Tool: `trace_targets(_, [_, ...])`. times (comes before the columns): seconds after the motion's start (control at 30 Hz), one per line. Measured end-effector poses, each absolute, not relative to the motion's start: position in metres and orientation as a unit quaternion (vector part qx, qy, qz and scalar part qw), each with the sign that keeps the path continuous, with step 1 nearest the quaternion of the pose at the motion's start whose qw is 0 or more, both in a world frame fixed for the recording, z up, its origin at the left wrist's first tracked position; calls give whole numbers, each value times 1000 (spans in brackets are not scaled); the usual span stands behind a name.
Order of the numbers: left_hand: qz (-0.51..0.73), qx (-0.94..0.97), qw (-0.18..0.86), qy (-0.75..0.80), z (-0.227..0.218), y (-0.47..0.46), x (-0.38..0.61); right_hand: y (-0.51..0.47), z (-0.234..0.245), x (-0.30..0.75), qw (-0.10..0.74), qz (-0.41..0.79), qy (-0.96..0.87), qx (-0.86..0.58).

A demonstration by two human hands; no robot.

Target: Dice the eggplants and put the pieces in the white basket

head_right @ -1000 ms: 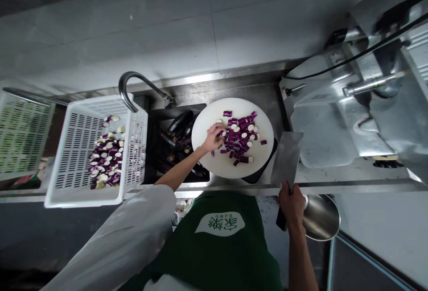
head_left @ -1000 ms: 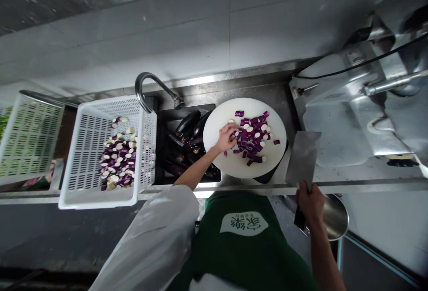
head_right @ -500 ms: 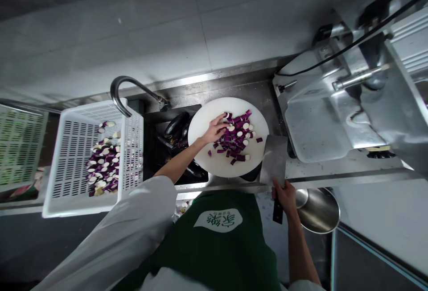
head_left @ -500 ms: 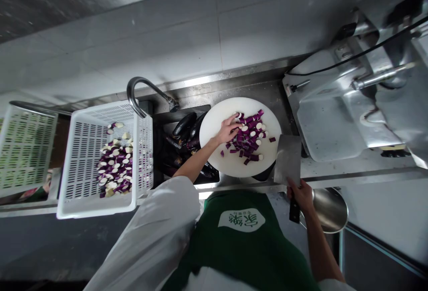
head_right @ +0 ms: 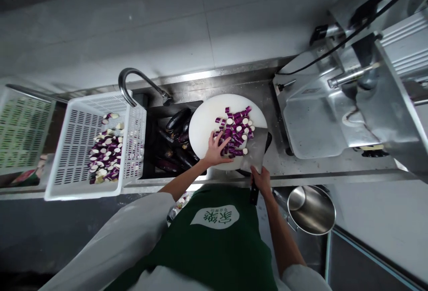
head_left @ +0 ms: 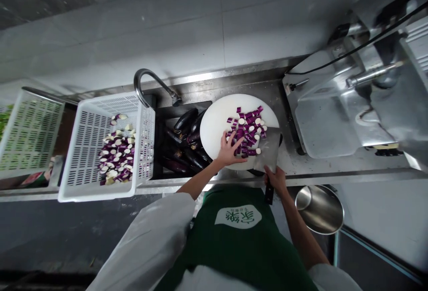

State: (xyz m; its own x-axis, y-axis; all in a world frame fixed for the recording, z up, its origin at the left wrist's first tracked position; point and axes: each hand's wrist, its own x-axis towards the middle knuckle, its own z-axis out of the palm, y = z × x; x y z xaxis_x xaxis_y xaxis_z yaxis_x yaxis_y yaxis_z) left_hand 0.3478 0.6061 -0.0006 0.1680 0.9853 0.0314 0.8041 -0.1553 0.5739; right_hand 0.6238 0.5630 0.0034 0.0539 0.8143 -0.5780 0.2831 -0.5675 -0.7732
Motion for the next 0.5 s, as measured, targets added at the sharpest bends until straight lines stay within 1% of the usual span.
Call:
trace_targets(0.23, [223, 708, 196, 640, 2, 616, 399, 560, 9, 571, 241, 566, -434, -658])
trace_targets(0.5, [247, 693, 186, 652, 9, 610, 422, 550, 1, 547, 302, 591, -413, -624])
